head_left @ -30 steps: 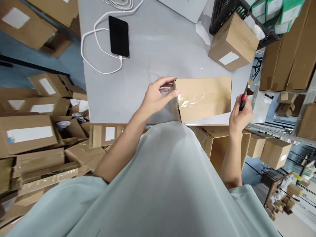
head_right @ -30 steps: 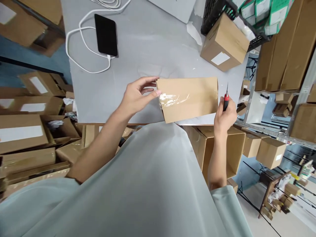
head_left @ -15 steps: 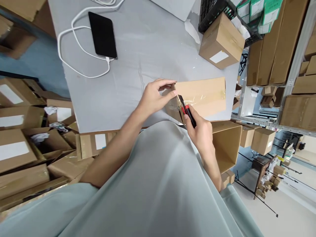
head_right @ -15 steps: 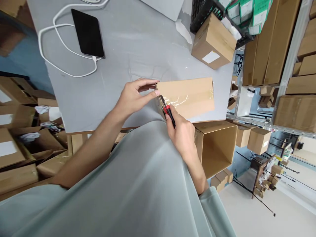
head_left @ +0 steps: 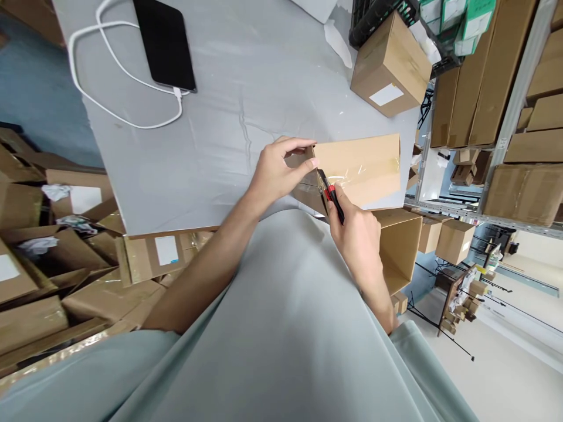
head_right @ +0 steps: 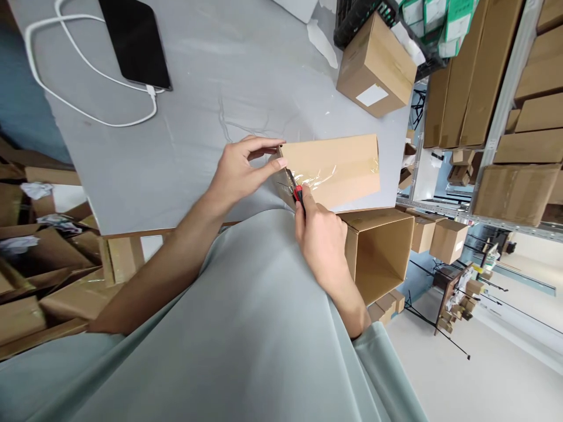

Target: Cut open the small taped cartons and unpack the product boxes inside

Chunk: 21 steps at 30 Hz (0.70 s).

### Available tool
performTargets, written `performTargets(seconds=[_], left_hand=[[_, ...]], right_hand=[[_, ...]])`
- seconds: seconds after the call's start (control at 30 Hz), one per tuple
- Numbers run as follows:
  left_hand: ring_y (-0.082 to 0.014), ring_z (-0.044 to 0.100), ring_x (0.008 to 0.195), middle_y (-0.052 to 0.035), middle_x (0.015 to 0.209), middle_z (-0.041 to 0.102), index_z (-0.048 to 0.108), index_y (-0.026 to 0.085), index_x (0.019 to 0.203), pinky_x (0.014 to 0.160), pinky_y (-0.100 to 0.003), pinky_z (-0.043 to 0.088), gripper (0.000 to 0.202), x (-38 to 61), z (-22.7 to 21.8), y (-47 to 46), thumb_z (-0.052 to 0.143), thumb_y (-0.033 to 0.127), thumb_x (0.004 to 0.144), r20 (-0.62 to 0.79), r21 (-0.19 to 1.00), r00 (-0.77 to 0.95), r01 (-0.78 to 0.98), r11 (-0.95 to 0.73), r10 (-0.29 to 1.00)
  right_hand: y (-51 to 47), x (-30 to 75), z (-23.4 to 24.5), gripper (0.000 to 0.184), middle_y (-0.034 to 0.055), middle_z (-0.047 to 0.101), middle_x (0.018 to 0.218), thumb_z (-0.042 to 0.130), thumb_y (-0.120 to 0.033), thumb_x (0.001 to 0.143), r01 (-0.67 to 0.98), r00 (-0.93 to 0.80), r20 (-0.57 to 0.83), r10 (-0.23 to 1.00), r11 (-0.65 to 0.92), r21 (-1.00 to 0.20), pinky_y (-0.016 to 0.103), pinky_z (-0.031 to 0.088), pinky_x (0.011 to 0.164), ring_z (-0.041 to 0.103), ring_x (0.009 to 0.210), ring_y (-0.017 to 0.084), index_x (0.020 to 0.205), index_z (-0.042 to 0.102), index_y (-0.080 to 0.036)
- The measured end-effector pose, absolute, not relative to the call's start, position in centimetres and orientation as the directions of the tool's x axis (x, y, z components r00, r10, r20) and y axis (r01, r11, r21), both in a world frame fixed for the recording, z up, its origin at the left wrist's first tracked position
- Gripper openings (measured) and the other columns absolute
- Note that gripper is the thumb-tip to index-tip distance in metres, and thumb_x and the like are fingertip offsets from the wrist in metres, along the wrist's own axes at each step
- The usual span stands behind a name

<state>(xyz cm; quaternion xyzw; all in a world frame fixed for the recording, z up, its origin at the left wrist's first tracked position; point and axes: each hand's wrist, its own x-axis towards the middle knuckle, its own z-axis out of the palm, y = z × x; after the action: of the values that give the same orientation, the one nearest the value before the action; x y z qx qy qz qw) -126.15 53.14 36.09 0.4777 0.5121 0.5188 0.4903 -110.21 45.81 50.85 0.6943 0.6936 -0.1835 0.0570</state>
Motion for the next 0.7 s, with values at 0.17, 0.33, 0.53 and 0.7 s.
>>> performTargets(seconds=[0.17, 0.33, 0.53, 0.7], left_hand=[[-0.0284, 0.074, 0.123, -0.0069, 0.132, 0.079, 0.081, 0.026, 0.13, 0.118, -0.047, 0.059, 0.041, -125.9, 36.1, 53.0, 0.08, 0.036, 0.09, 0.0, 1.0, -0.085, -0.005, 0.0, 0.996], [-0.0282, 0.075, 0.123, -0.004, 0.129, 0.082, 0.082, 0.027, 0.126, 0.118, -0.047, 0.06, 0.037, -125.4, 36.4, 52.9, 0.079, 0.032, 0.09, 0.017, 0.999, -0.162, 0.044, -0.01, 0.987], [-0.028, 0.075, 0.124, -0.0031, 0.131, 0.082, 0.083, 0.03, 0.127, 0.12, -0.049, 0.06, 0.034, -125.7, 36.6, 52.5, 0.079, 0.031, 0.093, 0.021, 0.999, -0.14, 0.051, -0.014, 0.99], [-0.0282, 0.076, 0.124, -0.005, 0.135, 0.079, 0.081, 0.031, 0.133, 0.12, -0.048, 0.06, 0.037, -125.6, 36.6, 51.9, 0.08, 0.041, 0.097, 0.006, 0.998, -0.165, 0.063, 0.004, 0.986]], right_hand=[[46.1, -111.3, 49.8, 0.047, 0.0084, 0.077, 0.079, 0.047, -0.042, 0.118, 0.99, -0.012, -0.315, 0.949, -0.032, -0.136, 0.041, 0.058, 0.083, 0.078, 0.08, 0.03, 0.159, 0.064, -0.027], [45.1, -110.6, 49.9, 0.04, 0.0075, 0.074, 0.072, 0.048, -0.039, 0.117, 0.998, -0.043, -0.38, 0.924, 0.025, -0.053, 0.042, 0.059, 0.077, 0.077, 0.075, 0.03, 0.15, 0.069, -0.028], [43.1, -109.7, 50.7, 0.046, 0.0085, 0.078, 0.075, 0.047, -0.033, 0.116, 0.997, -0.023, -0.477, 0.879, 0.057, 0.056, 0.039, 0.057, 0.071, 0.074, 0.065, 0.028, 0.157, 0.066, -0.027], [42.9, -106.7, 52.2, 0.05, 0.0057, 0.085, 0.088, 0.047, -0.042, 0.114, 0.991, -0.075, -0.386, 0.92, 0.027, -0.13, 0.035, 0.054, 0.07, 0.076, 0.071, 0.029, 0.159, 0.064, -0.031]])
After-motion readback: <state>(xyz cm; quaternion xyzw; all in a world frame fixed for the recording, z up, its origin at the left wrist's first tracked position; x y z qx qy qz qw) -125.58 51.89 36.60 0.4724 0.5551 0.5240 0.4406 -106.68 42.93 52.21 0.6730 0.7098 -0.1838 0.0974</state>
